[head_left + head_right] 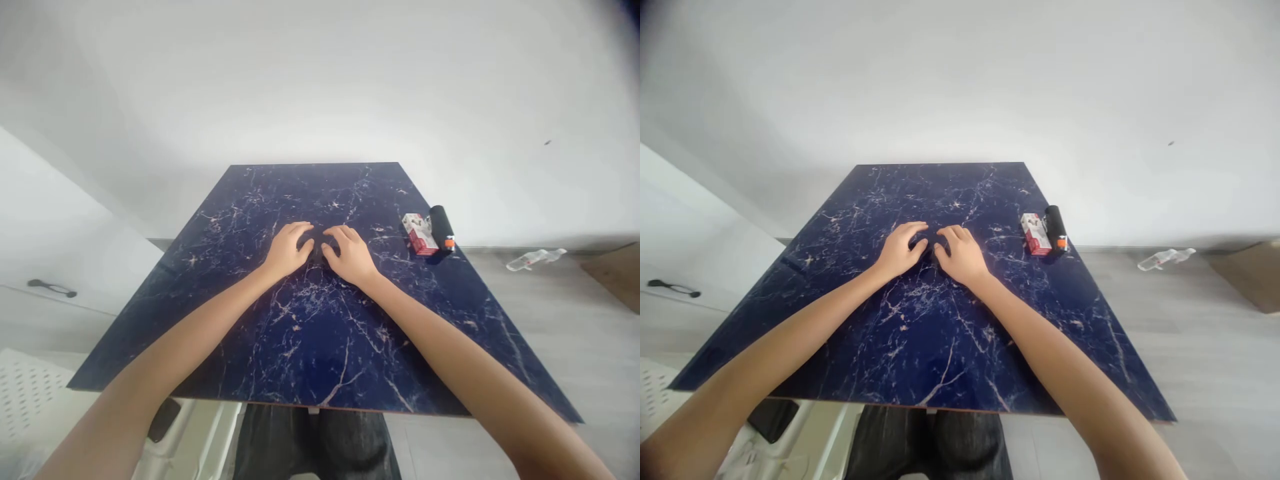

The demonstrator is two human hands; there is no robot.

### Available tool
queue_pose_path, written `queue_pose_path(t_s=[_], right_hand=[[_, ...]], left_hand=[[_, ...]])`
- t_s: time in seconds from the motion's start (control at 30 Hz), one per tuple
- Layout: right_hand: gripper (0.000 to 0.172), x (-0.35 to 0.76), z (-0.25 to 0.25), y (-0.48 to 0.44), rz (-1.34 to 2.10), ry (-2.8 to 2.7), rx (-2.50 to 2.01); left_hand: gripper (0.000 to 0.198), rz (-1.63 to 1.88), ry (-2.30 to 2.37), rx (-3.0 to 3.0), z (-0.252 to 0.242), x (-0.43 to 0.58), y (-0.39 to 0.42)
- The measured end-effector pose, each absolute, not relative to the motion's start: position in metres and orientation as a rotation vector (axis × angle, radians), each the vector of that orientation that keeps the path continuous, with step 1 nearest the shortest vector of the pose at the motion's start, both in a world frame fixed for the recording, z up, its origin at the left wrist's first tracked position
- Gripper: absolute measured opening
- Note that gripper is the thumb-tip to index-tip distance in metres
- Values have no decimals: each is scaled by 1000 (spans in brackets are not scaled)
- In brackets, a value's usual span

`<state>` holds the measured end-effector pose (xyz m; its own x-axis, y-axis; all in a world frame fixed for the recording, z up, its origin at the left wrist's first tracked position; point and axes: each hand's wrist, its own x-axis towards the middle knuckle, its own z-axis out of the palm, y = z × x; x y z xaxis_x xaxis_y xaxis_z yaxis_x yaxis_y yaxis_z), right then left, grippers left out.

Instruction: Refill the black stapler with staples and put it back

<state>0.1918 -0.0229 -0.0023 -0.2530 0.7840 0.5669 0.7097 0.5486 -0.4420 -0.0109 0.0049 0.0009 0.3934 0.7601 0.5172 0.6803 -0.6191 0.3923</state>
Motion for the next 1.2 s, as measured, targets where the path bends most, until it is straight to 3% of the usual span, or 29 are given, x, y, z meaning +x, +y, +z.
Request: queue_pose_path(t_s=[0.1,0.17,1.2], right_hand=[[52,179,-3,-15,177,-2150,-1051],[57,176,-2,-13,233,-2250,-963],[60,177,-8,-12,323,-2315,-1034]], left_hand=[[31,820,1322,2544,0,-11,9],[26,663,1138,2657,0,-5,9],[21,594,927,2751,-8,-5,17]])
